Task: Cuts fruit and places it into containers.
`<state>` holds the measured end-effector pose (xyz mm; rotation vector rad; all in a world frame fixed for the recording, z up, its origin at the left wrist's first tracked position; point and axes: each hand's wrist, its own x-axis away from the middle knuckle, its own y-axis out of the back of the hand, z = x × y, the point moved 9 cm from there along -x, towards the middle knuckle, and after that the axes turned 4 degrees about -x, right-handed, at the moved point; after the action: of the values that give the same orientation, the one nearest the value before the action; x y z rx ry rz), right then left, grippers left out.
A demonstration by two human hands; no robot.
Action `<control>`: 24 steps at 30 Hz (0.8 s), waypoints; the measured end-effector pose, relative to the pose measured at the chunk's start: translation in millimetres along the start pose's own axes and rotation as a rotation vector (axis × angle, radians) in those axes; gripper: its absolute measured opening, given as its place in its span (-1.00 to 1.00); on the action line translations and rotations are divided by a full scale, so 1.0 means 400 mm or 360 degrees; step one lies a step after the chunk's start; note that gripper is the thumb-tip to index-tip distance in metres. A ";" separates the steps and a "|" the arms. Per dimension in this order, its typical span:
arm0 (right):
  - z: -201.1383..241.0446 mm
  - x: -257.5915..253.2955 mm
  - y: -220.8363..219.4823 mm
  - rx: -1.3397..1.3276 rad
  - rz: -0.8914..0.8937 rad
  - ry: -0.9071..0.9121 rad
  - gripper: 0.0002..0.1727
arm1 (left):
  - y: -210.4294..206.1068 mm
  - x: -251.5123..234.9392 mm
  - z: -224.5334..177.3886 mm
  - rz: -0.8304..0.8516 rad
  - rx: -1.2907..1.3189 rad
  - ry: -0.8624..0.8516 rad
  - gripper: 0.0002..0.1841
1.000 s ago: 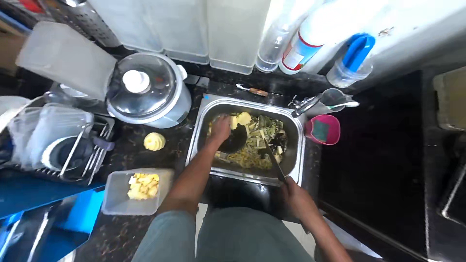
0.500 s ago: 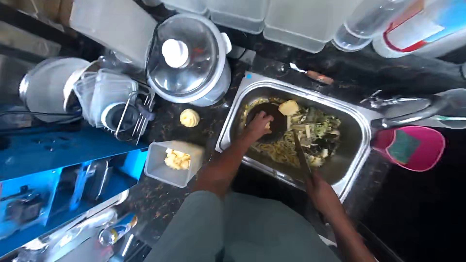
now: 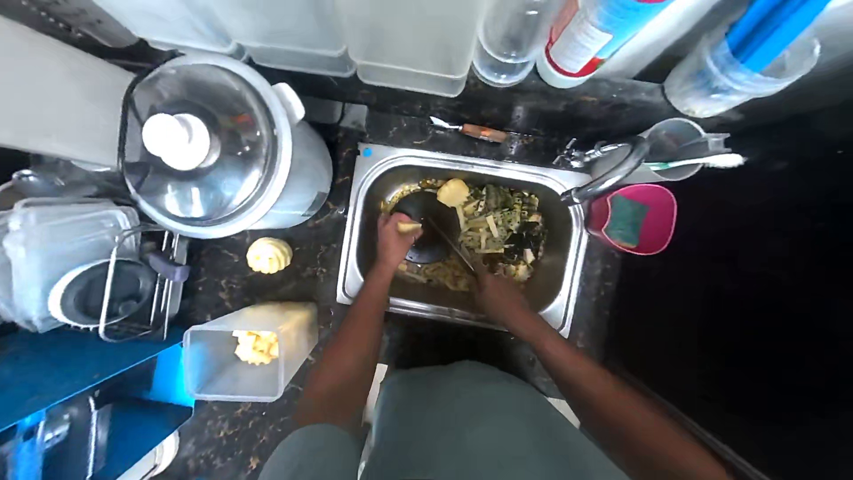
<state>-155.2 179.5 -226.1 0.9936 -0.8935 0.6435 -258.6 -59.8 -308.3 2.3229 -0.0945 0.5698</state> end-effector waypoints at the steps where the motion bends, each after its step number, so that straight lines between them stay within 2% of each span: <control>1: 0.001 0.002 -0.003 -0.0003 0.0016 -0.0004 -0.47 | -0.011 0.006 -0.008 0.0065 -0.0079 0.0011 -0.52; 3: 0.001 0.007 -0.009 -0.0003 0.0010 0.0007 -0.46 | -0.023 0.027 -0.027 0.0127 -0.0248 0.0010 -0.58; 5: 0.003 0.014 -0.009 0.0018 -0.0012 0.0033 -0.44 | -0.020 0.042 -0.052 0.0080 -0.0331 -0.0019 -0.64; 7: 0.007 0.023 -0.011 0.0061 -0.0024 0.0057 -0.45 | -0.017 0.051 -0.074 0.0002 -0.0344 -0.0045 -0.62; 11: 0.010 0.033 -0.011 0.0074 -0.0079 0.0107 -0.47 | -0.030 0.058 -0.108 0.0032 -0.0374 -0.0050 -0.55; 24: 0.023 0.011 -0.021 0.0086 -0.0078 0.0068 -0.47 | -0.027 0.052 -0.109 -0.0104 -0.0321 0.0001 -0.65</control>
<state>-149.4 168.2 -223.3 1.0436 -0.8155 0.6480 -253.9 -20.5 -278.6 2.1222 -0.0719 0.5039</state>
